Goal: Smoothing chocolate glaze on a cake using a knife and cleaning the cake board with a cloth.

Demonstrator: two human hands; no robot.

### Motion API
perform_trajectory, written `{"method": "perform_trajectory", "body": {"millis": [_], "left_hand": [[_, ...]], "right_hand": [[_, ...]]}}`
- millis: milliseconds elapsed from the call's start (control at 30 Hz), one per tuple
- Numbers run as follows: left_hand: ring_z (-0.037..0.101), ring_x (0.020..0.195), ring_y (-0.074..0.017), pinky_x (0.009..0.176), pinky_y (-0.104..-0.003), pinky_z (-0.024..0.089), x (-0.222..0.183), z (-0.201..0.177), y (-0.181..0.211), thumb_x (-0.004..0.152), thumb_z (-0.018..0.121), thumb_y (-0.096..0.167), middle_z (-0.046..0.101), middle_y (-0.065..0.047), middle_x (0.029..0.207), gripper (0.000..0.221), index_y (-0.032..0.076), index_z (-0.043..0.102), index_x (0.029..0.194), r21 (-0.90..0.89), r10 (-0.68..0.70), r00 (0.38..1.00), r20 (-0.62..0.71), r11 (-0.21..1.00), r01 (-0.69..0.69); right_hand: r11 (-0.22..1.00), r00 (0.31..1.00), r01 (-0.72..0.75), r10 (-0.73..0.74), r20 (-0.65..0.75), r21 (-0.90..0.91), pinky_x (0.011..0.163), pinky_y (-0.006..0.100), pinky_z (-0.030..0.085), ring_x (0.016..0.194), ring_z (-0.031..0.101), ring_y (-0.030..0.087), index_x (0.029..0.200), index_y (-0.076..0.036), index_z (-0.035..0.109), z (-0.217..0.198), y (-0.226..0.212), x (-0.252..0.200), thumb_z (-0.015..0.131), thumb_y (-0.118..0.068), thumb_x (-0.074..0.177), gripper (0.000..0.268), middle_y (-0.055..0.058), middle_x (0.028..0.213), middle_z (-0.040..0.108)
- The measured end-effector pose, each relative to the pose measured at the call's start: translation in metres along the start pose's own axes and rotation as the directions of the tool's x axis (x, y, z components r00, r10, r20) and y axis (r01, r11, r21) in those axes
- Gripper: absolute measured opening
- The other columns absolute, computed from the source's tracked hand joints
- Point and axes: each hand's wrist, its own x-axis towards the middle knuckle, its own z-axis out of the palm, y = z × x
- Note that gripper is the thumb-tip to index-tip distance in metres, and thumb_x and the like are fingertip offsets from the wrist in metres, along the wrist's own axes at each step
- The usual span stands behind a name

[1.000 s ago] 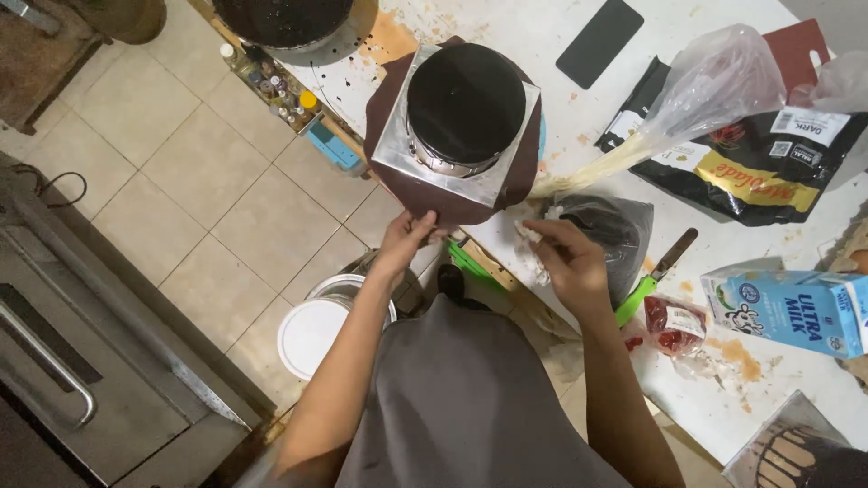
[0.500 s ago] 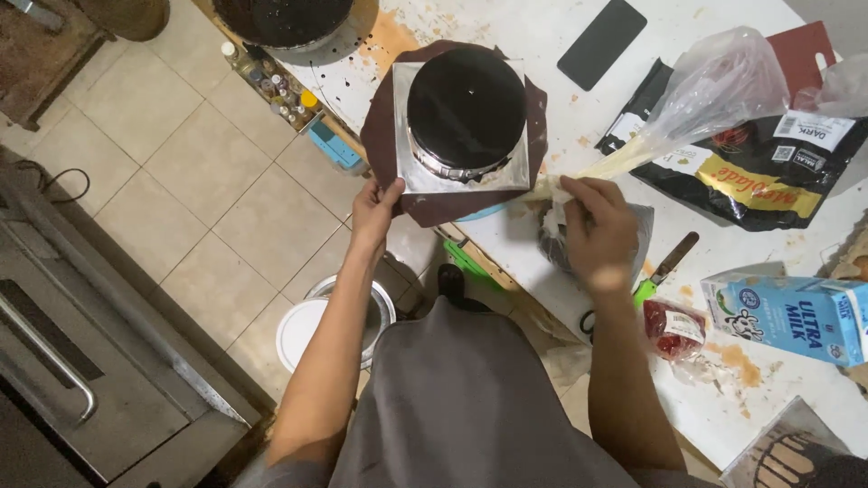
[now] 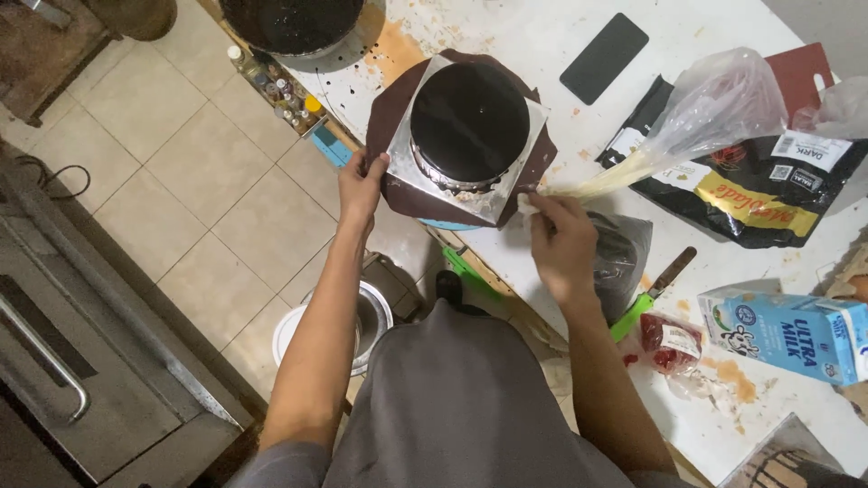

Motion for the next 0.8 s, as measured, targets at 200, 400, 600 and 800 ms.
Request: {"method": "perform_trajectory", "body": {"millis": [200, 400, 600, 800], "left_hand": [[0.06, 0.086, -0.0174, 0.074, -0.031, 0.053, 0.004, -0.002, -0.001, 0.087, 0.07, 0.023, 0.067, -0.011, 0.095, 0.035, 0.008, 0.064, 0.118, 0.007, -0.02, 0.999, 0.026, 1.0, 0.02], [0.059, 0.085, -0.0172, 0.073, -0.031, 0.053, 0.002, -0.003, 0.004, 0.087, 0.069, 0.023, 0.066, -0.01, 0.095, 0.037, 0.006, 0.063, 0.119, 0.019, -0.018, 0.999, 0.03, 1.0, 0.018], [0.058, 0.09, -0.0154, 0.077, -0.03, 0.051, 0.0, -0.001, 0.005, 0.088, 0.069, 0.023, 0.066, -0.008, 0.097, 0.037, 0.008, 0.063, 0.121, 0.018, 0.028, 0.998, 0.052, 0.999, -0.029], [0.058, 0.091, -0.0157, 0.077, -0.031, 0.05, -0.002, -0.001, 0.005, 0.088, 0.069, 0.023, 0.066, -0.009, 0.097, 0.038, 0.005, 0.062, 0.121, 0.013, 0.041, 0.999, 0.036, 0.999, -0.041]], "right_hand": [[0.993, 0.993, 0.089, -0.094, -0.066, -0.075, 0.079, 0.039, 0.052, 0.091, 0.064, 0.035, 0.112, -0.006, 0.071, -0.014, 0.018, 0.02, 0.062, 0.001, 0.082, 0.033, 0.012, 0.095, 0.061], [0.976, 0.926, -0.117, 0.174, 0.334, -0.186, 0.089, 0.052, 0.043, 0.098, 0.061, 0.038, 0.139, -0.011, 0.051, -0.021, -0.026, 0.029, 0.054, -0.013, 0.077, 0.062, 0.018, 0.097, 0.067], [0.78, 0.82, 0.145, 0.249, 0.515, -0.609, 0.094, 0.052, 0.037, 0.103, 0.064, 0.034, 0.149, -0.018, 0.032, -0.001, -0.013, 0.048, 0.047, -0.019, 0.083, 0.068, 0.016, 0.112, 0.068], [0.753, 0.852, 0.281, 0.089, 0.516, -0.595, 0.088, 0.052, 0.04, 0.1, 0.066, 0.036, 0.144, -0.015, 0.043, 0.018, 0.009, 0.051, 0.056, -0.016, 0.079, 0.066, 0.02, 0.106, 0.069]]}}
